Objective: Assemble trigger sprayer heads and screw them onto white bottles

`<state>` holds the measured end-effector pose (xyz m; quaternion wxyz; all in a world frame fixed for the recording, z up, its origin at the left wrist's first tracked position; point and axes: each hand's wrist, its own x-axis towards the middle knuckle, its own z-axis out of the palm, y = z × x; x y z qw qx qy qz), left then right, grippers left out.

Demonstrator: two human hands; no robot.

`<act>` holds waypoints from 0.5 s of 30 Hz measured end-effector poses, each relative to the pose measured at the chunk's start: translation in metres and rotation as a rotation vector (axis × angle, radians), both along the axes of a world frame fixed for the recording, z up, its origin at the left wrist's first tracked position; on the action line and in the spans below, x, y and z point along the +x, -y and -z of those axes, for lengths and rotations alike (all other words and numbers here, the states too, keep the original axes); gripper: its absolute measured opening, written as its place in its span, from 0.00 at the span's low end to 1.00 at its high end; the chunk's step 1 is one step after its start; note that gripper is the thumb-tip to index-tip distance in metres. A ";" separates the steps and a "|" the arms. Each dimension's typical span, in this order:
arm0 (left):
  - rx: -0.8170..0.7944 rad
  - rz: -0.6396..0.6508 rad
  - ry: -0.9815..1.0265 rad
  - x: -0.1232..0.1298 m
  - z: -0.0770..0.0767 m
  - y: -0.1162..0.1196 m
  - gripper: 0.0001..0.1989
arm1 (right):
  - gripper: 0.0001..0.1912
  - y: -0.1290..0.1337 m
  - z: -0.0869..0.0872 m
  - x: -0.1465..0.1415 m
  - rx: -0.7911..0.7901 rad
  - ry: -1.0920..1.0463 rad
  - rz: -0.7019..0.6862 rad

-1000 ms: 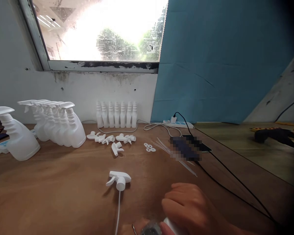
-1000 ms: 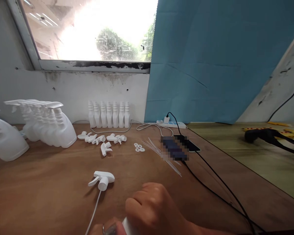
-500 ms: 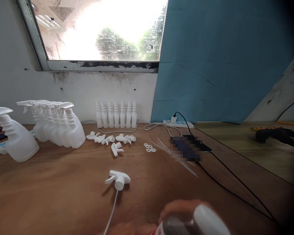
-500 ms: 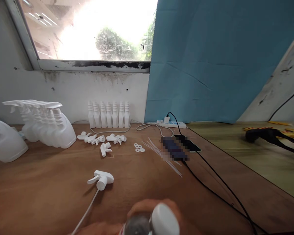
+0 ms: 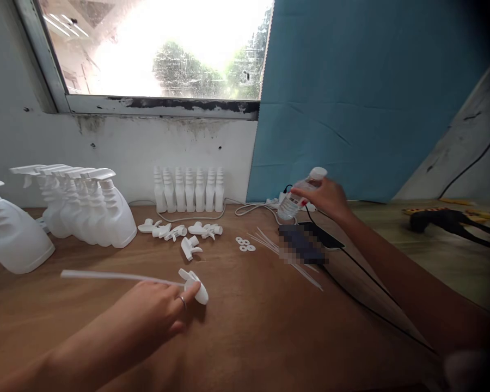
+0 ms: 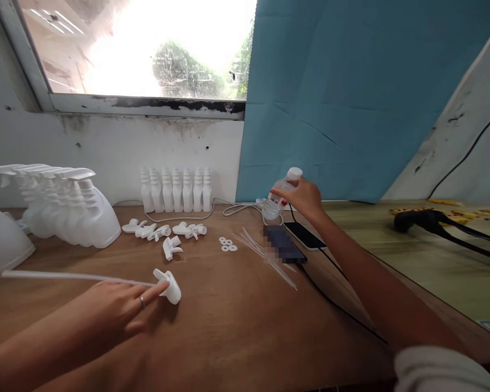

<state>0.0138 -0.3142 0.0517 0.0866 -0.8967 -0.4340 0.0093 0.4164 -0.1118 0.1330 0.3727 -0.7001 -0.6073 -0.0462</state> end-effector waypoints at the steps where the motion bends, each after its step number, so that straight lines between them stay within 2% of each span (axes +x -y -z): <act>1: 0.041 -0.019 -0.050 0.001 -0.002 -0.007 0.29 | 0.26 -0.019 0.005 0.002 -0.020 -0.009 0.018; 4: 0.153 -0.063 -0.149 0.007 -0.012 -0.020 0.27 | 0.27 -0.064 0.020 0.011 -0.084 -0.044 0.085; 7: 0.188 -0.035 -0.213 0.013 -0.021 -0.027 0.17 | 0.30 -0.093 0.033 0.019 -0.134 -0.088 0.140; 9: 0.191 -0.007 -0.224 0.018 -0.021 -0.030 0.11 | 0.34 -0.104 0.038 0.023 -0.147 -0.119 0.163; 12: 0.199 0.024 -0.170 0.024 -0.015 -0.034 0.11 | 0.39 -0.113 0.044 0.025 -0.142 -0.148 0.159; 15: 0.173 0.027 -0.063 0.027 -0.007 -0.038 0.12 | 0.39 -0.112 0.049 0.023 -0.129 -0.154 0.105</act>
